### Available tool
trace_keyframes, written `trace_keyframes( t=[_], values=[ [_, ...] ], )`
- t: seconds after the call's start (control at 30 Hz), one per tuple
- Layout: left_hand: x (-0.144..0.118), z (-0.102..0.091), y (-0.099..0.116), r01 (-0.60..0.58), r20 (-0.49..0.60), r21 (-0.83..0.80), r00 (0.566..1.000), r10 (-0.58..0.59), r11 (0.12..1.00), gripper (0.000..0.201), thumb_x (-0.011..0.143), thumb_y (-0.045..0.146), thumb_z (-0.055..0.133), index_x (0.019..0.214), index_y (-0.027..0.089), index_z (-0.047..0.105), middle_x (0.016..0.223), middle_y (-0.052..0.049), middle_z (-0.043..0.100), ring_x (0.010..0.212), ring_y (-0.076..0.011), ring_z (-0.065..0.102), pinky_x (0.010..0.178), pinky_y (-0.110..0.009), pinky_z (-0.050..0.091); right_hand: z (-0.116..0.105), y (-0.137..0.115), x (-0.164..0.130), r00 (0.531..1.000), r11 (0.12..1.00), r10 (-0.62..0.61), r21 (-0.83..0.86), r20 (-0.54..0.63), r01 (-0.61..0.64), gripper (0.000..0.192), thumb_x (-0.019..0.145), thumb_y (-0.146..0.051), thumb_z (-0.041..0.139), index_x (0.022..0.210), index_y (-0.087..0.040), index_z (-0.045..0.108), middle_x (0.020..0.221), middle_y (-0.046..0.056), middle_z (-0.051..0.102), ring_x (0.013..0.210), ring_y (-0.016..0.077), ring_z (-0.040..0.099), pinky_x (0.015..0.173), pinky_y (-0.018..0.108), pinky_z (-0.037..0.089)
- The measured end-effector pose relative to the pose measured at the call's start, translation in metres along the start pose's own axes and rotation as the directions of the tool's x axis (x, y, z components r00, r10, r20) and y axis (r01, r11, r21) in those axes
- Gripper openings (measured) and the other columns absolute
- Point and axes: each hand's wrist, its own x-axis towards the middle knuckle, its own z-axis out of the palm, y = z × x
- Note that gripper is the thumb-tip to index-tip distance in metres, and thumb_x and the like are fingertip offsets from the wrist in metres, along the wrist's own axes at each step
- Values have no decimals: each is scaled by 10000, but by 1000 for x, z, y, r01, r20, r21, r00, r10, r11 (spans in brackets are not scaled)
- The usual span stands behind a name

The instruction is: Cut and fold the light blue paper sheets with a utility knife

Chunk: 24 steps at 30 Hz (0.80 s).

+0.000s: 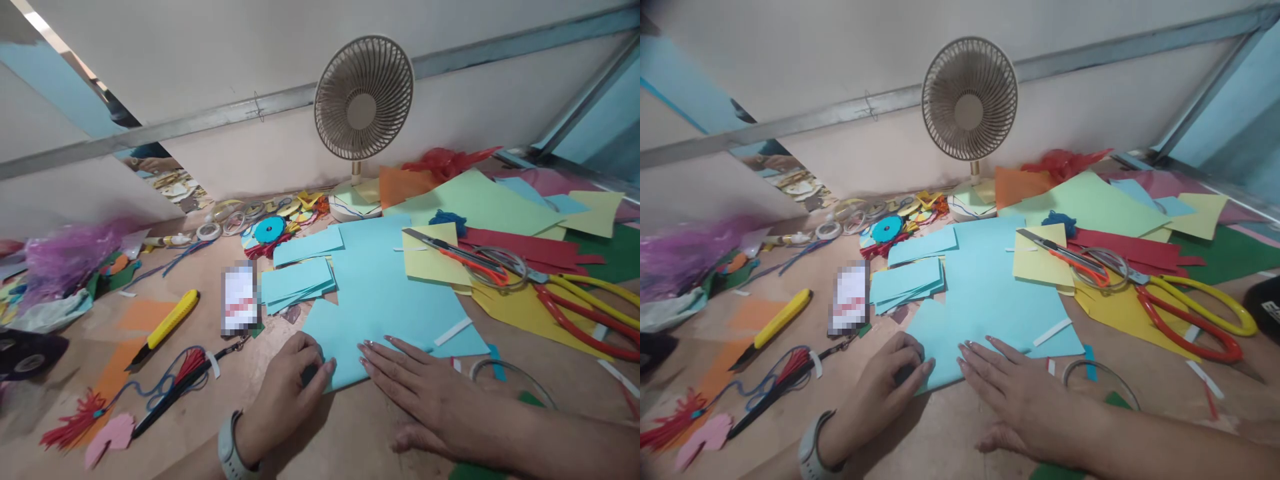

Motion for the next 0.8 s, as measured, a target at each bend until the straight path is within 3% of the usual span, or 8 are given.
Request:
trace_keyframes(
  t=[0.13, 0.8],
  values=[
    [1, 0, 1, -8, -8, -2, 1000, 8, 1000, 284, 981, 289, 539, 721, 176, 556, 859, -39, 571, 811, -164, 574, 737, -289, 457, -4, 0, 2, 999, 997, -23, -68, 34, 25, 737, 973, -589, 430, 1445, -24, 449, 1483, 192, 486, 1416, 309, 391, 1115, 469, 356],
    [1, 0, 1, 0, -7, 28, 1000, 0, 1000, 261, 980, 289, 541, 744, 178, 550, 869, -43, 559, 818, -177, 567, 744, -313, 461, 0, 0, 2, 999, 1000, -2, -11, 51, 3, 704, 1000, -563, 378, 1449, -25, 445, 1489, 177, 481, 1429, 306, 368, 1155, 487, 290]
  ],
)
